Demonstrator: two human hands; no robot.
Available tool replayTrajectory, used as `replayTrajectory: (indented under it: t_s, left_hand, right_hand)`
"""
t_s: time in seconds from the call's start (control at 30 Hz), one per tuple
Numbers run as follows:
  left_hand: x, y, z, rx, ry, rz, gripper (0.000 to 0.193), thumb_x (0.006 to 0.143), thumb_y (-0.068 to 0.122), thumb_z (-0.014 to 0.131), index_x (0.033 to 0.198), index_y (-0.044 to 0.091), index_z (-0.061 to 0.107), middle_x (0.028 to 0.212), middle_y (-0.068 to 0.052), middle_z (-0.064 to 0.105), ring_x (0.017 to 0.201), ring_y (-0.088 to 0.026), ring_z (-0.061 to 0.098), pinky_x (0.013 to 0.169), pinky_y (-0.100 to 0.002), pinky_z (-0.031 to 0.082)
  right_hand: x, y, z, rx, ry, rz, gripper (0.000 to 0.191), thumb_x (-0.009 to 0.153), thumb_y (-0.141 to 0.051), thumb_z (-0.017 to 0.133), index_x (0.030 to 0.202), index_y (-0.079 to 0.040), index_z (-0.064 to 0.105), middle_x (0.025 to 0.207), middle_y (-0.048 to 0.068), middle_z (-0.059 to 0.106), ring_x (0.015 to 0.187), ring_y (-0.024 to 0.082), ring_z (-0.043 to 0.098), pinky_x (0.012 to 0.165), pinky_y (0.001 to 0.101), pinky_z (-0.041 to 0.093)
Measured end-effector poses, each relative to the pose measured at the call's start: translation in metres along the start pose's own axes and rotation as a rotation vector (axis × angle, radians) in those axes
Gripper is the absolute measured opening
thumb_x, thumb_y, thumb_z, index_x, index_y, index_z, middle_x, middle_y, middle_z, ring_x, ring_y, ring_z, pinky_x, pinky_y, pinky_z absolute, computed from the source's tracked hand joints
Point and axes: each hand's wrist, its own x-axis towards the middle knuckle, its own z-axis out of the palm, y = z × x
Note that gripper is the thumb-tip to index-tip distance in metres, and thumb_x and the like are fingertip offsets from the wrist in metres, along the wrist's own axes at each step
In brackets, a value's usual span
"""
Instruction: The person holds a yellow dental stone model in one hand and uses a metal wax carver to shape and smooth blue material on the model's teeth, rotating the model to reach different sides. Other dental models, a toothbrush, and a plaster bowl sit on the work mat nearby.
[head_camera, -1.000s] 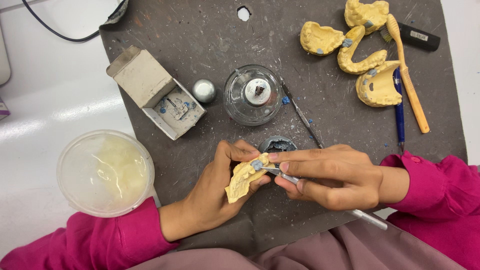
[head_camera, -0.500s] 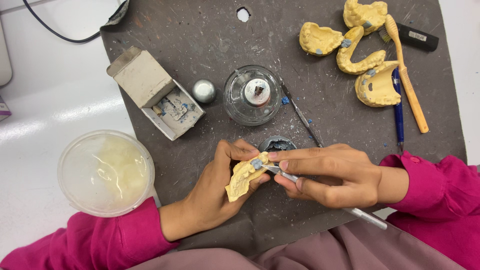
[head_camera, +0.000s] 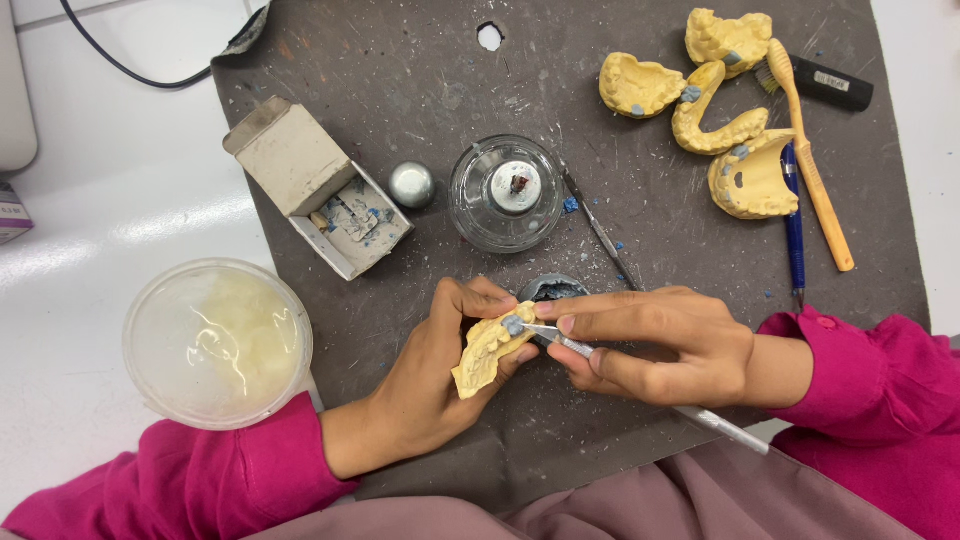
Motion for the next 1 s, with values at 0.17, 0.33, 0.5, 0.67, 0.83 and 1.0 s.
replayTrajectory:
  t_s: [0.17,0.33,0.5,0.67,0.83,1.0]
  left_hand:
    - [0.0005,0.0036,0.0004,-0.015,-0.018,0.008,0.045,0.097,0.006,0.076,0.125,-0.002,0.042,0.118,-0.021,0.063,0.104,-0.028,0.073,0.085,-0.033,0.057]
    - [-0.0019,0.0049,0.0013,-0.018,-0.024,-0.008,0.045,0.097,0.005,0.076,0.125,-0.001,0.041,0.119,-0.021,0.062,0.097,-0.026,0.073,0.081,-0.033,0.057]
    - [-0.0014,0.0040,0.0011,-0.032,-0.029,0.013,0.045,0.097,0.003,0.074,0.126,-0.001,0.040,0.119,-0.019,0.062,0.097,-0.025,0.074,0.080,-0.032,0.058]
    - [-0.0016,0.0027,0.0007,-0.021,-0.029,0.012,0.044,0.098,0.003,0.074,0.124,-0.001,0.040,0.118,-0.019,0.062,0.096,-0.024,0.074,0.079,-0.032,0.058]
    - [-0.0021,0.0020,0.0001,-0.007,-0.019,0.024,0.044,0.098,0.002,0.074,0.124,-0.001,0.039,0.119,-0.019,0.062,0.098,-0.025,0.074,0.080,-0.032,0.058]
    - [-0.0016,0.0021,0.0000,-0.011,-0.024,0.015,0.044,0.097,0.003,0.074,0.125,-0.001,0.039,0.119,-0.020,0.061,0.097,-0.026,0.074,0.080,-0.033,0.058]
  right_hand:
    - [-0.0029,-0.0024,-0.0007,0.000,0.013,0.006,0.035,0.087,0.002,0.088,0.097,-0.004,0.055,0.111,0.015,0.066,0.105,0.036,0.077,0.077,0.0351,0.071]
    - [-0.0064,-0.0062,0.0022,0.061,0.048,0.105,0.035,0.083,0.001,0.089,0.095,-0.006,0.056,0.106,0.012,0.068,0.104,0.038,0.077,0.073,0.0326,0.071]
    - [-0.0040,-0.0033,0.0003,0.053,0.031,0.028,0.036,0.085,0.002,0.088,0.097,-0.004,0.055,0.109,0.014,0.068,0.105,0.039,0.076,0.076,0.0343,0.070]
    - [-0.0009,-0.0021,-0.0025,0.045,-0.005,0.002,0.036,0.087,0.002,0.088,0.099,-0.004,0.055,0.113,0.015,0.067,0.106,0.037,0.076,0.077,0.0344,0.071]
    - [-0.0006,-0.0005,-0.0010,0.025,-0.008,-0.021,0.036,0.087,0.002,0.089,0.100,-0.004,0.056,0.113,0.015,0.067,0.105,0.036,0.077,0.074,0.0334,0.071]
    - [-0.0006,-0.0009,-0.0014,0.015,-0.010,-0.015,0.036,0.088,0.001,0.089,0.103,-0.004,0.056,0.113,0.015,0.066,0.105,0.036,0.077,0.074,0.0333,0.070]
